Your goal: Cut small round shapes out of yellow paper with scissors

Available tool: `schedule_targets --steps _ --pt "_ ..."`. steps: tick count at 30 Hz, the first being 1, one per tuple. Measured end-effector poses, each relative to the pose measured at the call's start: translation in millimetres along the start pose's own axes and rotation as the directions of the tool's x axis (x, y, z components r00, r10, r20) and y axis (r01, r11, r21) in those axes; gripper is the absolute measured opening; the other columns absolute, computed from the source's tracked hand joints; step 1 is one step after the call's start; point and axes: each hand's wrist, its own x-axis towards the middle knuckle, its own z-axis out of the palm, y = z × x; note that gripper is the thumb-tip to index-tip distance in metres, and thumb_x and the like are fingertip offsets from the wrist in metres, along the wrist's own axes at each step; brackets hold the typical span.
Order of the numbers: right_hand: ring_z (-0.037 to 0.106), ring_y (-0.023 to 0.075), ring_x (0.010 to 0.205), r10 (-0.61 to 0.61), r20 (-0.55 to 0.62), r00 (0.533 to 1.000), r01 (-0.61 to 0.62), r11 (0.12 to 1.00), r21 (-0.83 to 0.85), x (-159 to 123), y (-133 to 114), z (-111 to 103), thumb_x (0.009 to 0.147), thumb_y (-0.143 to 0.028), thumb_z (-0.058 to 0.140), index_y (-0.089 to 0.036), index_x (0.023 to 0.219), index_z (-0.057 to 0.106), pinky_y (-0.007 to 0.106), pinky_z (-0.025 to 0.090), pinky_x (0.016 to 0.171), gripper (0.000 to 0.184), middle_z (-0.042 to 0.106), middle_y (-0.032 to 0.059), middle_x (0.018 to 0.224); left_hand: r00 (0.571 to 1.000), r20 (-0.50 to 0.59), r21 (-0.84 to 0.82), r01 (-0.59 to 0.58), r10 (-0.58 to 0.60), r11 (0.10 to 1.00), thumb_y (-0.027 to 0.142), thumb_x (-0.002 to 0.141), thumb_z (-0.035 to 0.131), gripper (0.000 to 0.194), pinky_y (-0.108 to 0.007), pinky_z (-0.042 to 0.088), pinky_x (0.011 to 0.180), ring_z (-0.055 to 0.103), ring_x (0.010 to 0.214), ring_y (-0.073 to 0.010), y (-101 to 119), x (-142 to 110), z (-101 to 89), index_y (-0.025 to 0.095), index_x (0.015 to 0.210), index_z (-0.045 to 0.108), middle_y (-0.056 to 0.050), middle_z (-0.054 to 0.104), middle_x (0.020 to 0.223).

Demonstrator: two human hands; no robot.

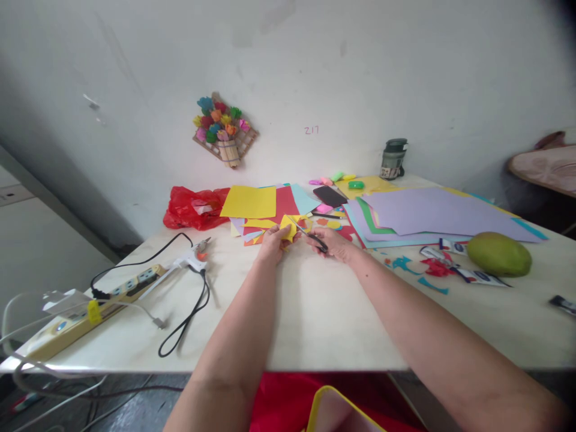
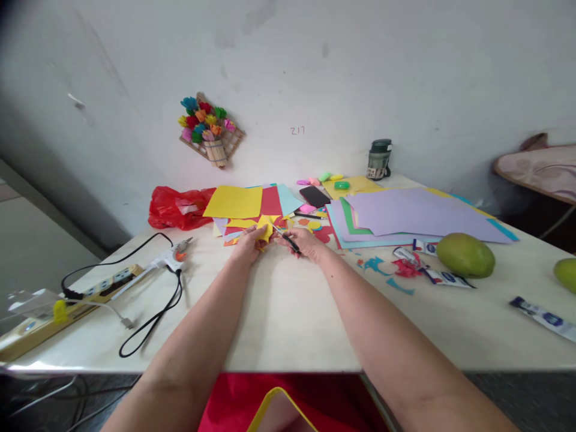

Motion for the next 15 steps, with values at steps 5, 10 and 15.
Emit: schedule_targets --steps 5,10,15 --pt "0.037 0.0046 0.035 -0.003 -0.006 1.0 0.003 1.0 -0.006 -0.6 -0.5 -0.5 0.07 -0.036 0.077 -0.017 0.074 0.057 0.016 0.03 0.034 0.027 0.048 -0.0076 0.045 1.0 -0.017 0.001 0.012 -0.012 1.0 0.034 0.061 0.085 0.033 -0.024 0.049 0.058 0.068 0.061 -0.0162 2.0 -1.8 2.2 0.011 0.077 0.068 -0.007 0.071 0.072" --pt "0.037 0.0047 0.035 -0.002 -0.015 1.0 0.002 1.0 0.006 0.0 0.3 -0.5 0.07 -0.034 0.077 -0.018 0.073 0.056 0.016 0.03 0.034 0.027 0.047 -0.008 0.045 1.0 -0.002 0.0 0.002 -0.002 1.0 0.034 0.062 0.084 0.032 -0.025 0.05 0.06 0.068 0.064 -0.017 0.9 -0.8 1.1 0.01 0.078 0.069 -0.009 0.073 0.075" --pt "0.036 0.0051 0.035 -0.026 -0.025 0.999 0.026 1.0 0.013 2.7 3.2 -0.4 0.069 -0.033 0.076 -0.018 0.075 0.058 0.016 0.029 0.033 0.025 0.047 -0.0079 0.044 1.0 -0.023 -0.003 0.005 -0.005 1.0 0.034 0.061 0.083 0.032 -0.024 0.048 0.056 0.068 0.063 -0.017 1.4 -1.6 1.7 0.011 0.079 0.069 -0.009 0.073 0.074"
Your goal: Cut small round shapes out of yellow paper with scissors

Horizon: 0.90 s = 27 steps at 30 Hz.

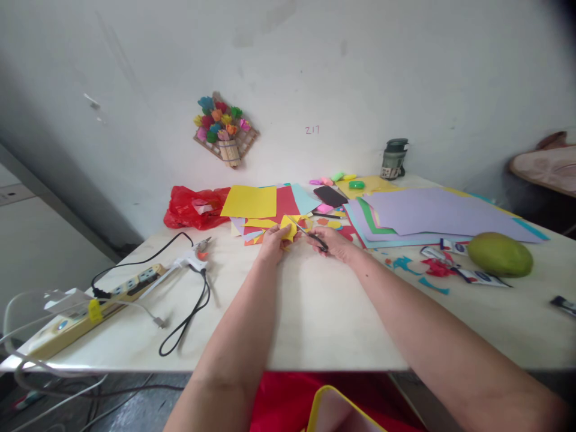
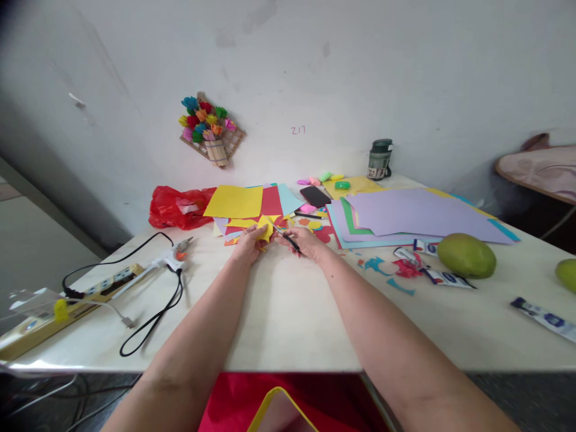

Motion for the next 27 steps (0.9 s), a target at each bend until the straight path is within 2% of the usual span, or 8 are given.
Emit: schedule_targets --steps 5,10,15,20,27 --pt "0.036 0.0052 0.035 0.002 -0.006 1.0 -0.002 1.0 0.016 2.8 2.0 0.3 0.068 -0.03 0.077 -0.017 0.077 0.058 0.016 0.029 0.032 0.024 0.048 -0.0077 0.044 1.0 0.009 0.01 -0.004 0.004 1.0 0.036 0.06 0.084 0.034 -0.025 0.048 0.058 0.068 0.064 -0.0179 3.2 -3.2 2.2 0.012 0.078 0.068 -0.008 0.071 0.073" --pt "0.035 0.0049 0.034 0.02 -0.007 1.0 -0.02 1.0 0.02 1.7 -0.4 0.8 0.068 -0.026 0.077 -0.017 0.078 0.058 0.016 0.028 0.032 0.023 0.048 -0.008 0.044 1.0 -0.018 0.019 -0.013 0.013 1.0 0.037 0.06 0.084 0.033 -0.024 0.043 0.051 0.065 0.058 -0.0157 2.4 -2.1 0.6 0.013 0.075 0.067 -0.008 0.071 0.07" --pt "0.035 0.0049 0.035 0.016 -0.003 1.0 -0.016 1.0 0.02 0.7 -1.3 0.7 0.068 -0.025 0.076 -0.017 0.077 0.058 0.015 0.029 0.031 0.022 0.047 -0.0077 0.044 1.0 -0.009 0.015 -0.029 0.029 0.999 0.035 0.06 0.084 0.031 -0.023 0.043 0.05 0.062 0.054 -0.0136 3.2 -2.7 1.4 0.012 0.072 0.066 -0.008 0.07 0.068" --pt "0.036 0.0049 0.035 0.01 -0.004 1.0 -0.01 1.0 -0.001 2.5 1.5 -0.7 0.068 -0.025 0.075 -0.017 0.078 0.059 0.015 0.028 0.031 0.02 0.048 -0.0075 0.044 0.999 -0.032 0.015 -0.022 0.023 1.0 0.035 0.06 0.084 0.031 -0.022 0.044 0.048 0.065 0.057 -0.0154 2.3 -1.4 0.0 0.013 0.073 0.066 -0.008 0.071 0.071" --pt "0.037 0.0054 0.036 -0.005 0.01 1.0 0.005 1.0 0.019 5.4 4.6 -1.8 0.07 -0.024 0.074 -0.017 0.08 0.06 0.015 0.029 0.031 0.019 0.047 -0.008 0.045 0.999 -0.023 -0.014 -0.022 0.022 1.0 0.033 0.06 0.084 0.03 -0.027 0.054 0.063 0.071 0.069 -0.0204 0.4 1.2 -2.2 0.012 0.072 0.066 -0.009 0.071 0.072"
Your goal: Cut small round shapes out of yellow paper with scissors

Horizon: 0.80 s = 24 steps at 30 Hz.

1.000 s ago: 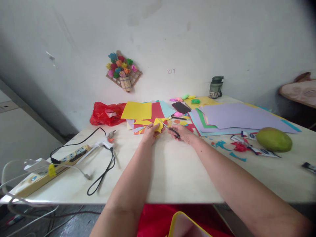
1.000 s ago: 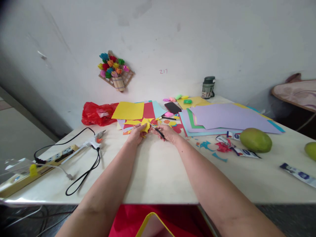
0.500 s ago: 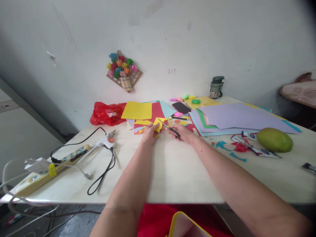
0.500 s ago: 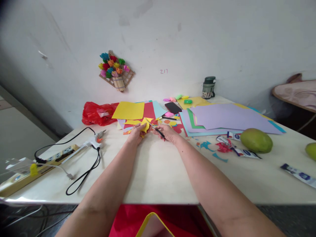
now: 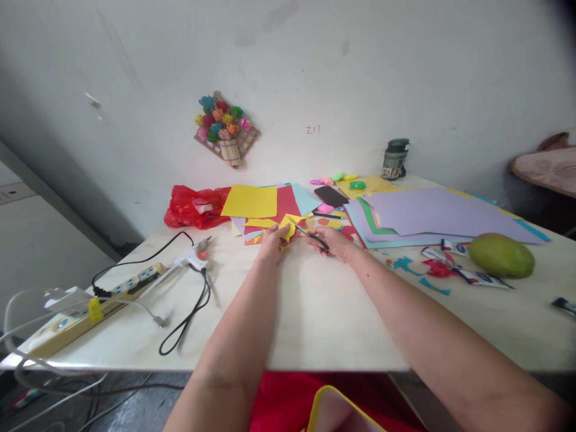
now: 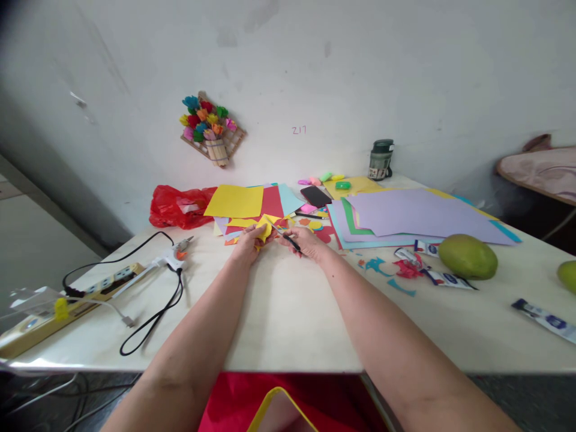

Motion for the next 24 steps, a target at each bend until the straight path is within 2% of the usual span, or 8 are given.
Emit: schedule_targets --steps 11,18,21,24 --pt "0.039 0.0051 0.036 0.022 -0.02 1.0 -0.021 1.0 0.017 -0.5 -1.4 2.1 0.072 -0.017 0.072 -0.016 0.082 0.06 0.015 0.03 0.029 0.016 0.047 -0.0082 0.047 0.998 -0.052 -0.048 0.021 -0.023 0.999 0.027 0.06 0.085 0.029 -0.031 0.057 0.073 0.072 0.075 -0.0214 3.4 -3.3 2.7 0.014 0.07 0.062 -0.006 0.068 0.073" --pt "0.04 0.0055 0.036 0.027 -0.021 0.999 -0.026 0.999 0.033 -1.5 -1.7 1.6 0.073 -0.019 0.07 -0.016 0.082 0.062 0.016 0.03 0.028 0.013 0.048 -0.0073 0.049 0.997 -0.071 -0.043 0.018 -0.021 0.999 0.027 0.059 0.084 0.03 -0.031 0.056 0.073 0.071 0.075 -0.0201 3.8 -3.3 1.8 0.015 0.069 0.059 -0.005 0.067 0.072" --pt "0.04 0.0059 0.036 0.023 -0.016 1.0 -0.023 0.999 0.031 -0.2 0.5 0.6 0.073 -0.022 0.07 -0.016 0.084 0.063 0.016 0.03 0.029 0.014 0.049 -0.0071 0.048 0.986 -0.168 -0.004 -0.007 0.006 1.0 0.03 0.06 0.083 0.031 -0.026 0.052 0.065 0.066 0.067 -0.0161 3.7 -1.4 2.8 0.016 0.068 0.057 -0.002 0.064 0.067" --pt "0.04 0.0064 0.035 0.019 -0.023 1.0 -0.017 0.998 0.061 1.6 3.1 0.0 0.071 -0.027 0.07 -0.016 0.083 0.063 0.016 0.03 0.029 0.018 0.048 -0.0075 0.047 0.941 -0.327 0.047 -0.072 0.084 0.996 0.034 0.064 0.08 0.029 -0.023 0.047 0.06 0.062 0.067 -0.0136 5.3 0.2 5.0 0.017 0.075 0.06 -0.001 0.064 0.071"
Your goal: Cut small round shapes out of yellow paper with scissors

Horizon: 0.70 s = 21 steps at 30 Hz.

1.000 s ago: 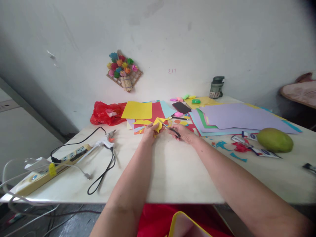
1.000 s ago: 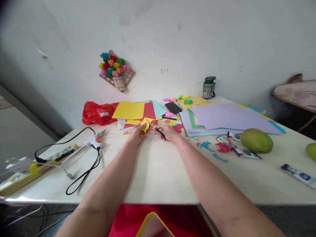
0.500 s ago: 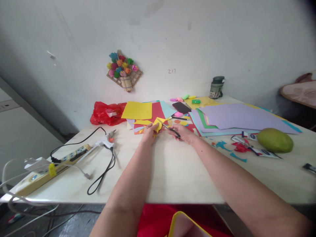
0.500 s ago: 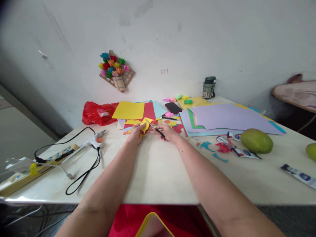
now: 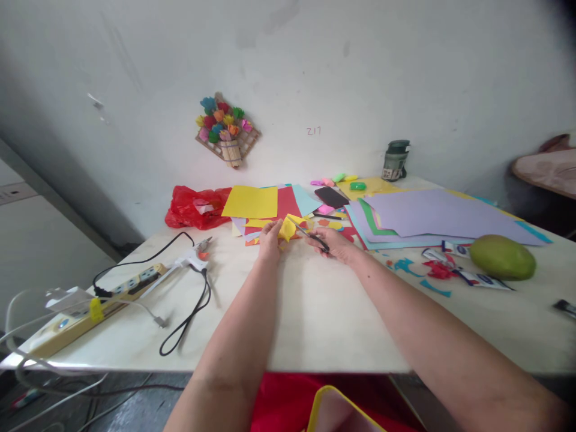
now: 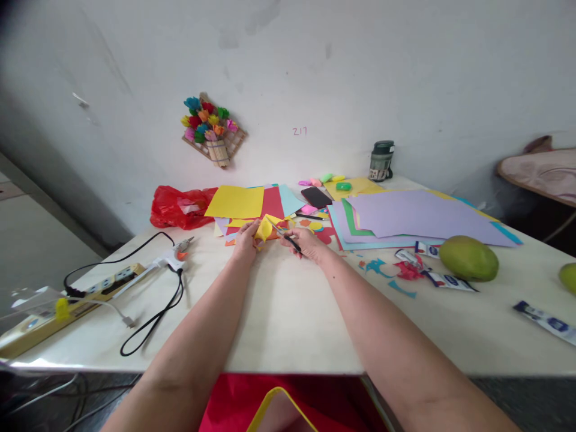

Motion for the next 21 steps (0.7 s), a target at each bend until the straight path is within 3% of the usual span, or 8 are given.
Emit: schedule_targets --steps 4,7,10,12,15,18,21 --pt "0.04 0.0064 0.037 -0.043 -0.035 0.998 0.045 0.998 0.04 1 3 -2 0.069 -0.037 0.072 -0.017 0.082 0.06 0.016 0.03 0.031 0.026 0.05 -0.0073 0.047 0.965 -0.158 0.11 -0.195 0.211 0.975 0.035 0.071 0.076 0.023 -0.023 0.046 0.068 0.064 0.081 -0.0155 3 2 -0.5 0.02 0.08 0.062 -0.001 0.065 0.077" --pt "0.042 0.0063 0.039 -0.073 -0.074 0.995 0.078 0.995 0.06 0 3 -3 0.064 -0.04 0.076 -0.018 0.084 0.057 0.016 0.031 0.034 0.035 0.052 -0.0075 0.049 0.955 -0.133 0.203 -0.234 0.264 0.951 0.04 0.076 0.071 0.024 -0.024 0.043 0.062 0.062 0.072 -0.017 4 2 -1.6 0.021 0.068 0.059 0.0 0.06 0.061" --pt "0.042 0.0059 0.039 -0.092 -0.116 0.989 0.102 0.991 0.09 0 2 -4 0.063 -0.043 0.078 -0.019 0.083 0.054 0.016 0.031 0.035 0.039 0.051 -0.0081 0.05 0.984 -0.045 0.252 -0.156 0.173 0.955 0.047 0.077 0.07 0.036 -0.025 0.037 0.052 0.056 0.054 -0.016 4 -3 3.3 0.021 0.056 0.056 0.001 0.051 0.045" --pt "0.041 0.0056 0.038 -0.113 -0.121 0.986 0.126 0.986 0.104 0 2 -3 0.062 -0.044 0.079 -0.02 0.082 0.053 0.017 0.032 0.036 0.04 0.051 -0.0084 0.05 0.996 0.079 0.296 -0.074 0.053 0.952 0.054 0.074 0.071 0.043 -0.026 0.033 0.047 0.05 0.044 -0.0139 2 -8 9.6 0.02 0.052 0.057 -0.001 0.051 0.042" --pt "0.041 0.0057 0.039 -0.133 -0.102 0.986 0.143 0.985 0.099 0 3 -1 0.063 -0.043 0.079 -0.02 0.081 0.053 0.017 0.032 0.036 0.039 0.05 -0.0084 0.05 0.976 0.171 0.307 0.077 -0.134 0.949 0.061 0.071 0.072 0.047 -0.026 0.039 0.048 0.057 0.049 -0.0148 -1 -13 17.6 0.016 0.064 0.066 -0.009 0.067 0.061" --pt "0.041 0.0061 0.04 -0.122 -0.07 0.99 0.128 0.988 0.082 0 3 0 0.063 -0.042 0.079 -0.019 0.08 0.055 0.017 0.032 0.036 0.038 0.05 -0.0075 0.051 0.963 0.194 0.096 0.17 -0.186 0.981 0.058 0.07 0.075 0.045 -0.027 0.049 0.059 0.066 0.065 -0.0168 -5 -11 19.5 0.015 0.08 0.068 -0.012 0.073 0.083" --pt "0.043 0.0067 0.041 -0.112 -0.049 0.993 0.115 0.99 0.077 1 4 1 0.062 -0.042 0.079 -0.019 0.081 0.056 0.017 0.032 0.036 0.037 0.05 -0.0072 0.051 0.968 0.187 -0.117 0.19 -0.166 0.975 0.042 0.07 0.081 0.033 -0.026 0.052 0.066 0.068 0.071 -0.0154 -7 -7 17.6 0.015 0.083 0.066 -0.009 0.073 0.085"
